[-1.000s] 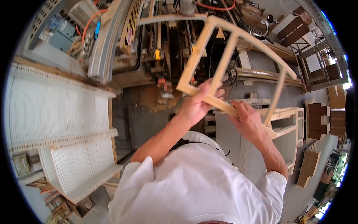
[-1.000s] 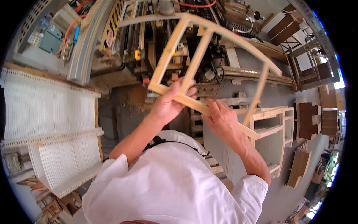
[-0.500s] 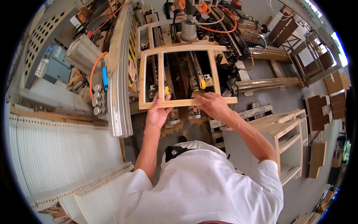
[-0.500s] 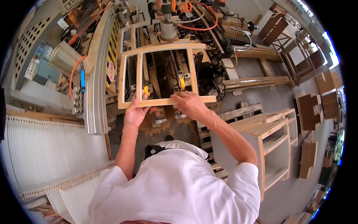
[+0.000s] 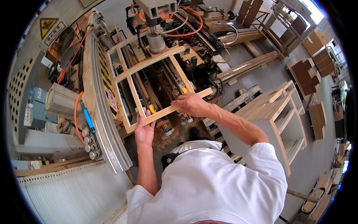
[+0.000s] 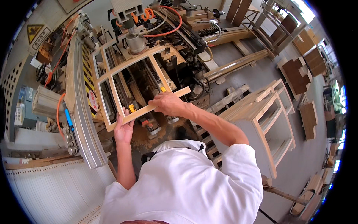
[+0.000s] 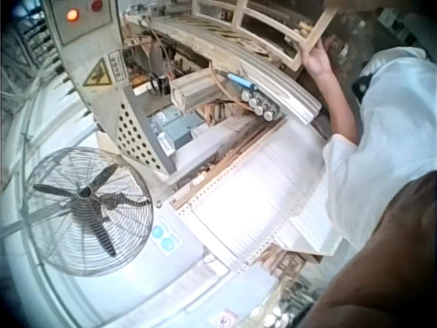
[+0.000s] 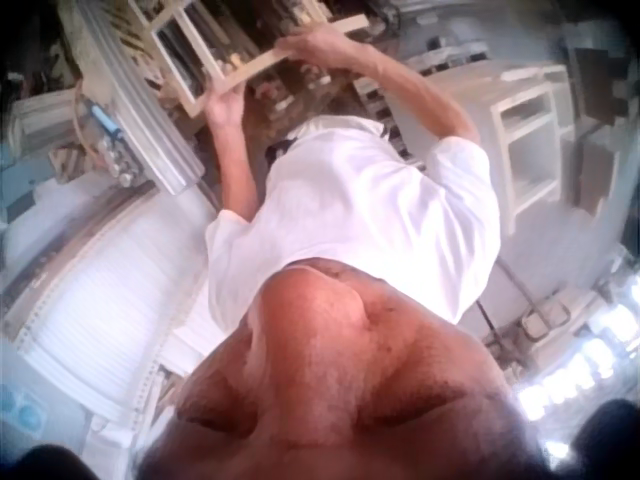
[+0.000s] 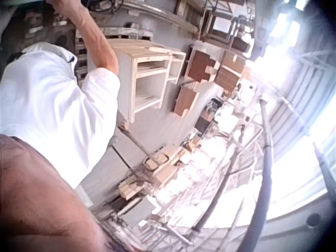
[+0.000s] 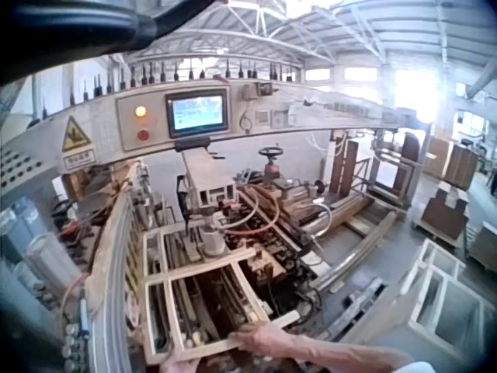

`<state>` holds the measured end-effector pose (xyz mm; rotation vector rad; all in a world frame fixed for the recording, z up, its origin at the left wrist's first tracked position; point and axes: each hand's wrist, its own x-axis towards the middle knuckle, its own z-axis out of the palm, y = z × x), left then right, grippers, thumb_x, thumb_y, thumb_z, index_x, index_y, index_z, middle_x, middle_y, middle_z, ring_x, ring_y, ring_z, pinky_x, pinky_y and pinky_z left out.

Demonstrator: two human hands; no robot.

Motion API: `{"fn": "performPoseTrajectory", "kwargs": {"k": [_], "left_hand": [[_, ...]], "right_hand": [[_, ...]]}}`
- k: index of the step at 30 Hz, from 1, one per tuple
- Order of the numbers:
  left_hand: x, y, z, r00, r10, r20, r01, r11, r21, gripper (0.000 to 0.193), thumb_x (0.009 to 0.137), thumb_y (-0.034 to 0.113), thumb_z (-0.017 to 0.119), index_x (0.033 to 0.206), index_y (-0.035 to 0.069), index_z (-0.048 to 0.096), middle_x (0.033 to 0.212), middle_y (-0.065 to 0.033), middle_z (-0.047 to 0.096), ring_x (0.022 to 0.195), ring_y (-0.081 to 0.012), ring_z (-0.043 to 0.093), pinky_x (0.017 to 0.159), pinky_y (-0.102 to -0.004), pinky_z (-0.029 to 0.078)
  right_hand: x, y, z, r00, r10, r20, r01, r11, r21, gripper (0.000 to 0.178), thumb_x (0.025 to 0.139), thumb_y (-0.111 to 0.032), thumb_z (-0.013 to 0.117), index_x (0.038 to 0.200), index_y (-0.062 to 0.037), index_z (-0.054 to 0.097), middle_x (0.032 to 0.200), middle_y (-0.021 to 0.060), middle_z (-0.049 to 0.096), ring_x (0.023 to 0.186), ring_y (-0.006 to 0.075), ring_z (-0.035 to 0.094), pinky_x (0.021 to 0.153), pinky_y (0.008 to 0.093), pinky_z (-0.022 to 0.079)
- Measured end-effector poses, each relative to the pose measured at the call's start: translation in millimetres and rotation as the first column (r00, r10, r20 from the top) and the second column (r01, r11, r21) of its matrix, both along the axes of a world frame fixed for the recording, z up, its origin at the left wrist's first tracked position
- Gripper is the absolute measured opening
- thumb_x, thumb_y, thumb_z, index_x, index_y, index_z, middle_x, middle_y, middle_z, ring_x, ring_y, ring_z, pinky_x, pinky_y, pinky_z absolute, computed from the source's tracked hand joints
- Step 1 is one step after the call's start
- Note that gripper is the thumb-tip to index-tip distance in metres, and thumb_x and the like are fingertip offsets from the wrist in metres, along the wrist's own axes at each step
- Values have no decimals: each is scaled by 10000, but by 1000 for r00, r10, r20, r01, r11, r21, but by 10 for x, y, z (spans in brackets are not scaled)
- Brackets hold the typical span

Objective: The person repeatedly picks up rectangular wooden frames from a nearby stack and places them onto a woodworking machine. They align each frame under the machine's head and press a button to activate the tool, then remove the frame and return it to the stack. This cycle is performed continuously for multiple frames.

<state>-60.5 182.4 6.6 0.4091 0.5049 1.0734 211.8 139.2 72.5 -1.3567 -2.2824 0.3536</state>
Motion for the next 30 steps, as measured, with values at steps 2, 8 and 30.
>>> {"fn": "performPoseTrajectory", "kwargs": {"k": [2,8,30], "left_hand": [[2,-12,-5,1000,17,-16,-17,1000,21,424,975,190,531,1382,104,451,1338,-29,545,1263,-186,513,1029,-439,463],[55,310,-140,997,79,13,-79,997,25,404,979,222,531,1352,77,470,1342,-57,545,1283,-223,494,1079,-460,401],[1111,1144,-39,991,62,-121,-83,981,-173,372,963,379,559,1115,38,566,1151,-124,643,1141,-298,580,1008,-465,450]], "right_hand": [[25,49,-34,1000,18,-3,-18,1000,-19,368,769,-165,722,1111,-81,617,878,98,610,883,319,607,790,422,471],[26,404,-185,999,2,-32,2,993,121,382,750,-170,730,1105,-73,625,923,98,633,891,316,608,812,414,475],[-154,2814,4,721,-99,686,-209,913,351,110,748,-159,634,831,-122,697,867,55,707,990,227,614,902,360,397]]}}
